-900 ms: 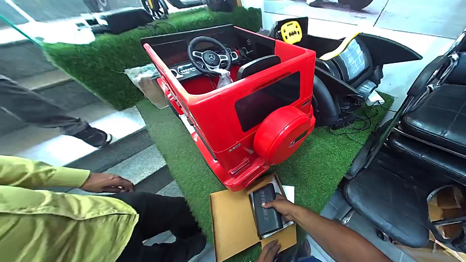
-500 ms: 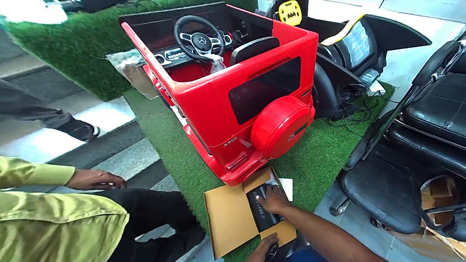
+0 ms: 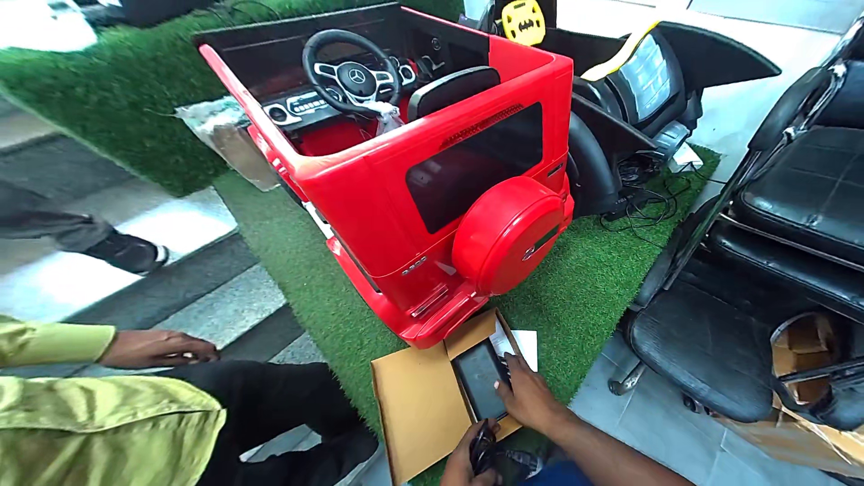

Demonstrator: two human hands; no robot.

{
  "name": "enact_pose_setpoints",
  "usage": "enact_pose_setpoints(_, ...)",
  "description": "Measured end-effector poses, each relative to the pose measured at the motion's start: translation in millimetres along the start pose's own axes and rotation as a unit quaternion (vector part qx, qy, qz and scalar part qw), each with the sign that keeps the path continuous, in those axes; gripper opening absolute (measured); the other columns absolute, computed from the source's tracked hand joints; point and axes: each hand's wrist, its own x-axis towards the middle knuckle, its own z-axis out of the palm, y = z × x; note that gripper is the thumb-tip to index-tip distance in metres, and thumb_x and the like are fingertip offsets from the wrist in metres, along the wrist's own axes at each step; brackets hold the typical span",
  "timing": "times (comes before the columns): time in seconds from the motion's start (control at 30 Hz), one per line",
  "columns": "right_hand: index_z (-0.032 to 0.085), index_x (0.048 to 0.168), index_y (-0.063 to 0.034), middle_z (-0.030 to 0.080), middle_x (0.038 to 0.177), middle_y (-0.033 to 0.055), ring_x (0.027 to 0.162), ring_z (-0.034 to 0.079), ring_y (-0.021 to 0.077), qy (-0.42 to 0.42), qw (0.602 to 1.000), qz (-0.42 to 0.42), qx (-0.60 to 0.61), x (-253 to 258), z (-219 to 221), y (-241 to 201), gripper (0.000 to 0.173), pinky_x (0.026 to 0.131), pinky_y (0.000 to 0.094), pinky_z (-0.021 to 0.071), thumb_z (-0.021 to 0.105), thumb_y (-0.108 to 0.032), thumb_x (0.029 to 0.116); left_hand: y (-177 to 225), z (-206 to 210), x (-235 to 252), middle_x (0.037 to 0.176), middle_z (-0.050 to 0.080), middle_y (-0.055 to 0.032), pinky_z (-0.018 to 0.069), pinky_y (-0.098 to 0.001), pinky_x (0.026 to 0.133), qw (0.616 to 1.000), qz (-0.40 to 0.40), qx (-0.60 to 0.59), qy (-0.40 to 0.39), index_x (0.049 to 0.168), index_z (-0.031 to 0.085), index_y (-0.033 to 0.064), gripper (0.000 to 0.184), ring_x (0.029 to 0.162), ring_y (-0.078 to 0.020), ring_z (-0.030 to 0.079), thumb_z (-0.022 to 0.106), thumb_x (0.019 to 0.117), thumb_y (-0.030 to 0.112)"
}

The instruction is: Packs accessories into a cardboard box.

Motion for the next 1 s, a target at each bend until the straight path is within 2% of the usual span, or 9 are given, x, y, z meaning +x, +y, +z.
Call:
enact_pose_setpoints(0.13, 0.028, 0.159, -0.0041, 0.055, 0.145, 0.0196, 0.130, 0.058, 0.0351, -0.096, 0.994, 0.055, -0.009, 0.7, -6.0, -6.5, 0.084, 0.108, 0.0567, 0.0469, 0.062, -0.045, 0.0943, 4.4, -2.4, 1.4, 0.133, 0.066, -0.0116, 0.0650, -0.0419, 0.073, 0.998, -0.011, -0.056, 0.015, 0.140, 0.047, -0.0040, 0.068, 0.104, -0.0230, 0.072, 0.061, 0.0739, -0.015)
enact_pose_setpoints(0.2, 0.027, 0.156, 0.0001, 0.061, 0.133, 0.0238, 0.120, 0.063, 0.0395, -0.149, 0.984, 0.091, -0.032, 8.5, -0.5, -13.2, 0.091, 0.099, 0.0614, 0.0508, 0.067, -0.044, 0.0873, 6.5, -3.4, -0.8, 0.134, 0.066, -0.0110, 0.0638, -0.0407, 0.081, 1.000, -0.027, -0.008, -0.008, 0.141, 0.047, -0.0024, 0.069, 0.109, -0.0210, 0.071, 0.064, 0.0747, -0.012)
enact_pose_setpoints(0.37, 0.058, 0.128, 0.0003, 0.066, 0.118, 0.0231, 0.110, 0.065, 0.0395, -0.169, 0.982, 0.079, 0.019, 35.6, 7.1, -11.1, 0.060, 0.088, 0.0647, 0.0519, 0.072, -0.036, 0.0829, 0.1, 7.0, -13.9, 0.133, 0.065, -0.0166, 0.0517, -0.0505, 0.105, 0.982, -0.037, 0.179, -0.040, 0.146, 0.050, 0.0027, 0.067, 0.120, -0.0266, 0.065, 0.068, 0.0821, 0.005)
enact_pose_setpoints(0.53, 0.044, 0.154, -0.0128, 0.056, 0.146, 0.0119, 0.133, 0.056, 0.0291, -0.064, 0.998, -0.002, 0.002, 1.6, -2.1, -16.7, 0.069, 0.111, 0.0535, 0.0449, 0.064, -0.035, 0.0915, -4.7, 9.6, -21.1, 0.133, 0.065, -0.0140, 0.0546, -0.0440, 0.101, 0.993, -0.001, 0.119, 0.006, 0.146, 0.050, 0.0023, 0.071, 0.117, -0.0211, 0.066, 0.072, 0.0782, 0.002)
enact_pose_setpoints(0.63, 0.051, 0.150, -0.0158, 0.058, 0.145, 0.0088, 0.132, 0.057, 0.0237, -0.057, 0.987, -0.107, 0.106, -26.6, -8.6, -9.3, 0.062, 0.110, 0.0481, 0.0473, 0.065, -0.042, 0.0952, 3.6, 8.3, -26.9, 0.130, 0.067, -0.0133, 0.0641, -0.0406, 0.081, 0.995, 0.036, -0.022, 0.086, 0.140, 0.049, -0.0045, 0.066, 0.101, -0.0217, 0.073, 0.068, 0.0771, -0.011)
enact_pose_setpoints(0.73, 0.041, 0.156, -0.0102, 0.051, 0.152, 0.0150, 0.133, 0.057, 0.0256, -0.178, 0.945, -0.160, 0.223, -51.1, -17.3, -8.4, 0.079, 0.110, 0.0464, 0.0492, 0.069, -0.052, 0.0940, 30.1, 4.9, -29.9, 0.112, 0.072, -0.0149, 0.0612, -0.0358, 0.056, 0.972, 0.008, -0.178, 0.156, 0.141, 0.045, -0.0052, 0.061, 0.072, -0.0223, 0.072, 0.055, 0.0818, -0.016)
enact_pose_setpoints(0.83, 0.036, 0.158, -0.0076, 0.052, 0.150, 0.0153, 0.130, 0.058, 0.0236, -0.294, 0.892, -0.186, 0.289, -51.6, -10.5, -6.9, 0.080, 0.110, 0.0444, 0.0488, 0.070, -0.044, 0.0950, 46.3, -6.4, -19.7, 0.111, 0.070, -0.0155, 0.0585, -0.0342, 0.051, 0.960, -0.028, -0.216, 0.175, 0.141, 0.048, -0.0028, 0.060, 0.066, -0.0210, 0.068, 0.053, 0.0816, -0.012)
enact_pose_setpoints(0.9, 0.044, 0.152, -0.0037, 0.057, 0.146, 0.0141, 0.131, 0.058, 0.0226, -0.331, 0.862, -0.162, 0.349, -41.5, 1.3, -0.9, 0.070, 0.113, 0.0443, 0.0453, 0.057, -0.048, 0.0998, 51.8, -12.8, -12.1, 0.111, 0.070, -0.0180, 0.0588, -0.0341, 0.050, 0.945, -0.018, -0.267, 0.189, 0.143, 0.046, -0.0027, 0.062, 0.065, -0.0225, 0.069, 0.052, 0.0824, -0.011)
enact_pose_setpoints(1.0, 0.023, 0.161, -0.0149, 0.053, 0.149, 0.0116, 0.129, 0.058, 0.0260, -0.348, 0.769, -0.150, 0.514, -29.4, 15.9, 7.7, 0.094, 0.103, 0.0469, 0.0504, 0.061, -0.066, 0.0913, 61.5, -16.5, 1.2, 0.106, 0.070, -0.0191, 0.0603, -0.0342, 0.053, 0.911, 0.024, -0.348, 0.220, 0.144, 0.044, -0.0027, 0.063, 0.069, -0.0234, 0.071, 0.051, 0.0814, -0.011)
